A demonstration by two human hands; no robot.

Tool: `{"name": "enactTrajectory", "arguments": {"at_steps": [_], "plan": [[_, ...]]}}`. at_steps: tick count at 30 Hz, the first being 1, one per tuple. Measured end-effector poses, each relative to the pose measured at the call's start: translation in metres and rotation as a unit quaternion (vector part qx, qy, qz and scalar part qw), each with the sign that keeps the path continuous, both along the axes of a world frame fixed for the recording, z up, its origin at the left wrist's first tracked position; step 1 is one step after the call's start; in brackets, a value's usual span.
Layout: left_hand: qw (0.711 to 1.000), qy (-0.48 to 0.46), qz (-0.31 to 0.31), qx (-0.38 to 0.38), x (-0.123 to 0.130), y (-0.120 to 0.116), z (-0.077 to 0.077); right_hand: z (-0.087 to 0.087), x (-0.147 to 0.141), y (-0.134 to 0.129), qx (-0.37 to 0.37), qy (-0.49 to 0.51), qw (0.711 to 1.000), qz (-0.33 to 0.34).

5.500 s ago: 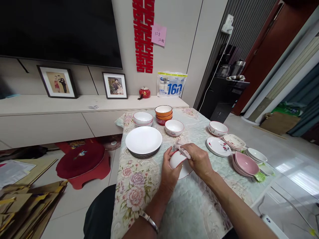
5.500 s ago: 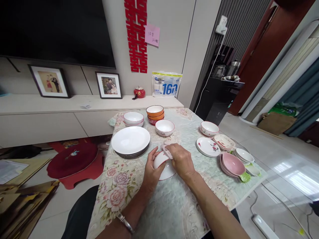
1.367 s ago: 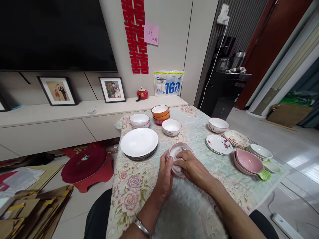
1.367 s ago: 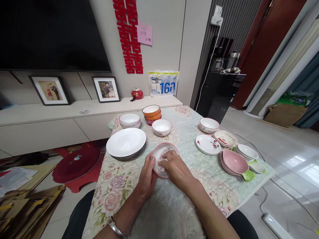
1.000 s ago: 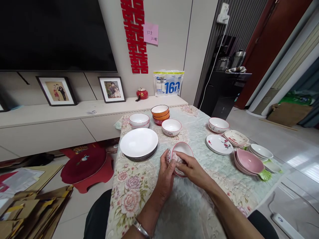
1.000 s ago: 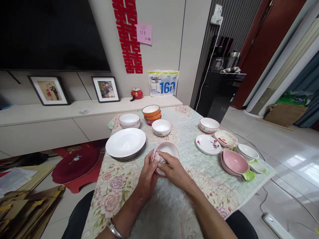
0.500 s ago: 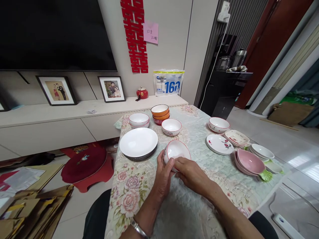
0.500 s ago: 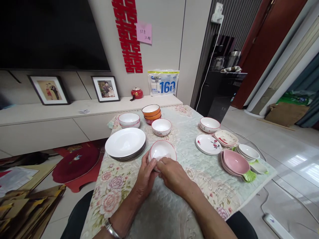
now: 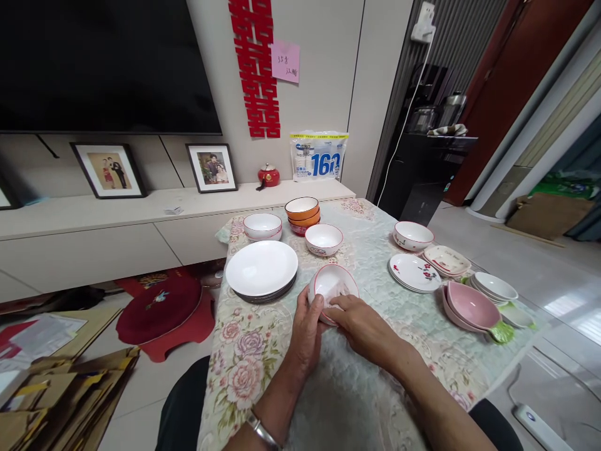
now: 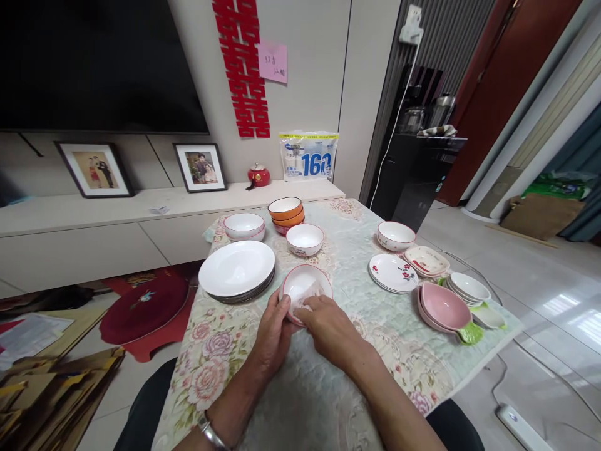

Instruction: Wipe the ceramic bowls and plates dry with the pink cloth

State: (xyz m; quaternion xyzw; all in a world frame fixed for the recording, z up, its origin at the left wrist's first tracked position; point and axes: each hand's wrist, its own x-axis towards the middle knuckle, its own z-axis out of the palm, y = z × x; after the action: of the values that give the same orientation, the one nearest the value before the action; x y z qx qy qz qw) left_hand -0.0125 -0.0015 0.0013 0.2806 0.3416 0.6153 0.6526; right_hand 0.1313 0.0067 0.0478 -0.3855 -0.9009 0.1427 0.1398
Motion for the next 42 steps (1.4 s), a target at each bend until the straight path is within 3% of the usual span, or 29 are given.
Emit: {"name": "enactTrajectory", "arguments": {"at_steps": [5, 8, 12, 16, 19, 23, 26, 28, 30, 33, 35, 42], "plan": [[0.999, -0.024, -0.012, 0.033, 0.007, -0.004, 0.004, -0.005, -0.016, -0.002, -0.066, 0.167, 0.982, -0.049], [0.999, -0.007, 0.005, 0.044, 0.005, -0.006, 0.008, -0.002, -0.02, -0.003, -0.095, 0.243, 0.965, -0.032], [0.999, 0.03, 0.007, 0.011, -0.003, -0.005, 0.011, 0.006, -0.01, -0.002, -0.085, 0.137, 0.986, 0.052], [0.999, 0.038, 0.006, 0.0, -0.005, -0.002, 0.006, 0.006, -0.003, -0.002, -0.016, 0.015, 1.0, 0.022], [0.999, 0.028, 0.016, 0.003, 0.0, -0.001, 0.001, -0.001, -0.009, -0.003, -0.014, 0.033, 0.999, -0.017], [0.999, 0.002, -0.002, 0.053, 0.005, -0.003, 0.0, -0.007, -0.023, -0.004, -0.029, 0.163, 0.98, -0.114], [0.999, 0.014, -0.003, 0.049, 0.003, -0.004, 0.004, -0.002, -0.024, -0.004, -0.063, 0.208, 0.974, -0.059], [0.999, 0.011, 0.006, 0.034, 0.0, -0.003, 0.006, 0.002, -0.018, -0.003, -0.076, 0.178, 0.981, 0.017], [1.0, -0.002, 0.01, 0.03, -0.003, -0.002, 0.006, 0.005, -0.011, -0.003, -0.058, 0.111, 0.991, 0.049], [0.999, -0.029, 0.008, 0.024, -0.003, 0.0, 0.003, 0.004, -0.004, -0.002, -0.011, 0.009, 1.0, 0.011], [0.999, -0.046, 0.002, 0.023, 0.0, 0.0, 0.002, 0.002, -0.005, -0.003, -0.001, -0.008, 1.0, -0.016], [0.995, -0.087, -0.002, 0.052, 0.006, -0.003, 0.0, -0.001, -0.025, -0.008, -0.07, 0.23, 0.97, -0.041]]}}
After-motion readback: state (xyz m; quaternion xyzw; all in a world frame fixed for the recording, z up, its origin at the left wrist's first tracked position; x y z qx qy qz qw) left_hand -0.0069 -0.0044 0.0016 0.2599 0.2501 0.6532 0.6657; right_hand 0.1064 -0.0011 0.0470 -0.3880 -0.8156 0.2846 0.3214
